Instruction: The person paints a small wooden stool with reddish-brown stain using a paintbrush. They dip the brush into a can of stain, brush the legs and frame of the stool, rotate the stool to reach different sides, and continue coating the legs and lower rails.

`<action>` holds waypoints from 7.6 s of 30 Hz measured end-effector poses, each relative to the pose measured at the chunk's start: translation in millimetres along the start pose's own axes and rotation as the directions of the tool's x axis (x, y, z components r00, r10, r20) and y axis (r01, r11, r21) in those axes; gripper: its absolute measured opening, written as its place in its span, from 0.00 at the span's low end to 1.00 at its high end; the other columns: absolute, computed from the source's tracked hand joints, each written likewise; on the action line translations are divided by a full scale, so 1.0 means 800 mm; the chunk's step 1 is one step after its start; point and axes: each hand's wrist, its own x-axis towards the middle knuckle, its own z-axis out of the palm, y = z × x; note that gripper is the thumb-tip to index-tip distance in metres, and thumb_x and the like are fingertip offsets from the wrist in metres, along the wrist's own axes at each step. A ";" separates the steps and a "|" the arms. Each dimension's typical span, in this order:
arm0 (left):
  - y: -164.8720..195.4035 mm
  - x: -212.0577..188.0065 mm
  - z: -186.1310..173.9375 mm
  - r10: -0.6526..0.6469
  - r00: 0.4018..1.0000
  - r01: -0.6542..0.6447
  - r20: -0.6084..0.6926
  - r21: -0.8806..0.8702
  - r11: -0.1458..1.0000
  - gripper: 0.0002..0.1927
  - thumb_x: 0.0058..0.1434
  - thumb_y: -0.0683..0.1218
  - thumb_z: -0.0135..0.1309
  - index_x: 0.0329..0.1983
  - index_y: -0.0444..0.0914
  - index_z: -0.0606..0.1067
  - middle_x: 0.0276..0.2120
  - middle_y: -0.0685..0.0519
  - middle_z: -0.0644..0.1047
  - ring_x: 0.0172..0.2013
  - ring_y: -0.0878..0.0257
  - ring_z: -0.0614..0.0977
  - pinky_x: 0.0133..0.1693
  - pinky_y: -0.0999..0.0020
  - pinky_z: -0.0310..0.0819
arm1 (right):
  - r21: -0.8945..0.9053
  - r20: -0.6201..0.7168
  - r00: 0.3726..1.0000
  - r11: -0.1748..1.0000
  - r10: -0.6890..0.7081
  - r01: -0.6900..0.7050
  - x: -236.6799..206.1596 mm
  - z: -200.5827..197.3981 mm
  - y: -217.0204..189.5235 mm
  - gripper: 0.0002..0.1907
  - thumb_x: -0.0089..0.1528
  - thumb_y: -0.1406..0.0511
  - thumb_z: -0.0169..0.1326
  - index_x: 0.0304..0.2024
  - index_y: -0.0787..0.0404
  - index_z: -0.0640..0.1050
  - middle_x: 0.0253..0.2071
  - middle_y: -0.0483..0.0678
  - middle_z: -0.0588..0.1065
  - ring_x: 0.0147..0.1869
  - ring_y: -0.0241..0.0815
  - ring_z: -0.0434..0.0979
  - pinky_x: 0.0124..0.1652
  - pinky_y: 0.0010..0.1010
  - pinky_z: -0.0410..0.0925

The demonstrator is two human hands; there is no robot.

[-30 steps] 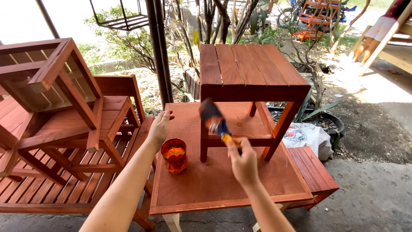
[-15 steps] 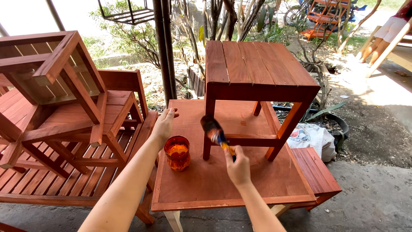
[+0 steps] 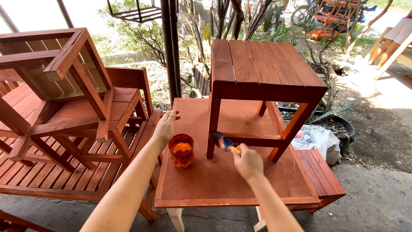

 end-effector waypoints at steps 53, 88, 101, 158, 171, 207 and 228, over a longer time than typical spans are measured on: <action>-0.059 0.037 -0.013 -0.016 1.000 0.016 0.002 0.006 1.000 0.27 0.74 0.59 0.34 0.66 0.40 0.69 0.59 0.51 0.76 0.65 0.57 0.69 0.66 0.59 0.58 | -0.161 0.221 0.975 0.987 0.022 0.014 -0.031 0.116 -0.006 0.13 0.65 0.57 0.54 0.47 0.56 0.77 0.39 0.55 0.78 0.43 0.56 0.82 0.43 0.46 0.75; 0.056 -0.032 -0.020 0.083 0.997 -0.083 -0.003 -0.039 0.996 0.27 0.73 0.60 0.33 0.65 0.41 0.70 0.59 0.51 0.75 0.66 0.56 0.68 0.67 0.57 0.55 | -0.236 -0.629 0.613 0.869 -0.478 0.435 -0.012 -0.155 -0.122 0.13 0.64 0.63 0.59 0.48 0.64 0.82 0.29 0.54 0.75 0.22 0.49 0.74 0.22 0.38 0.69; -0.014 0.011 0.000 0.024 1.000 -0.024 -0.014 -0.003 1.000 0.26 0.74 0.59 0.34 0.64 0.40 0.71 0.57 0.50 0.77 0.63 0.57 0.72 0.63 0.59 0.61 | -0.228 -0.368 0.797 0.877 -0.480 0.423 -0.044 0.019 -0.009 0.08 0.63 0.63 0.57 0.43 0.56 0.81 0.30 0.50 0.72 0.24 0.49 0.77 0.25 0.36 0.72; 0.086 -0.025 0.059 0.080 0.995 -0.079 -0.067 0.024 0.997 0.28 0.74 0.59 0.31 0.68 0.40 0.66 0.63 0.49 0.73 0.67 0.54 0.66 0.68 0.56 0.50 | 0.365 -0.390 0.917 0.901 -0.078 0.232 0.028 -0.214 -0.035 0.15 0.63 0.59 0.60 0.43 0.64 0.83 0.29 0.52 0.82 0.30 0.40 0.82 0.33 0.31 0.71; 0.097 -0.007 0.151 0.182 0.941 -0.249 -0.287 -0.218 0.944 0.24 0.76 0.55 0.35 0.67 0.37 0.65 0.54 0.53 0.73 0.52 0.65 0.72 0.58 0.69 0.65 | 0.482 -0.428 0.877 0.876 0.220 0.015 0.010 -0.316 0.180 0.12 0.63 0.60 0.63 0.43 0.62 0.84 0.22 0.44 0.76 0.24 0.32 0.74 0.25 0.26 0.64; -0.010 0.038 0.186 0.212 0.941 -0.215 -0.264 0.015 0.976 0.24 0.76 0.55 0.36 0.67 0.36 0.66 0.61 0.46 0.70 0.61 0.55 0.72 0.62 0.62 0.65 | -0.219 -0.166 0.932 0.910 0.321 -0.352 -0.073 -0.039 0.324 0.15 0.61 0.54 0.57 0.48 0.49 0.81 0.41 0.52 0.81 0.45 0.57 0.82 0.45 0.49 0.75; 0.020 0.027 0.185 0.172 0.952 -0.185 -0.253 -0.028 0.982 0.25 0.75 0.56 0.36 0.68 0.38 0.65 0.61 0.49 0.71 0.61 0.58 0.72 0.62 0.63 0.64 | -0.291 -0.282 0.946 0.925 0.160 -0.243 -0.005 -0.158 0.259 0.13 0.60 0.55 0.59 0.44 0.49 0.85 0.38 0.53 0.82 0.42 0.55 0.83 0.42 0.47 0.75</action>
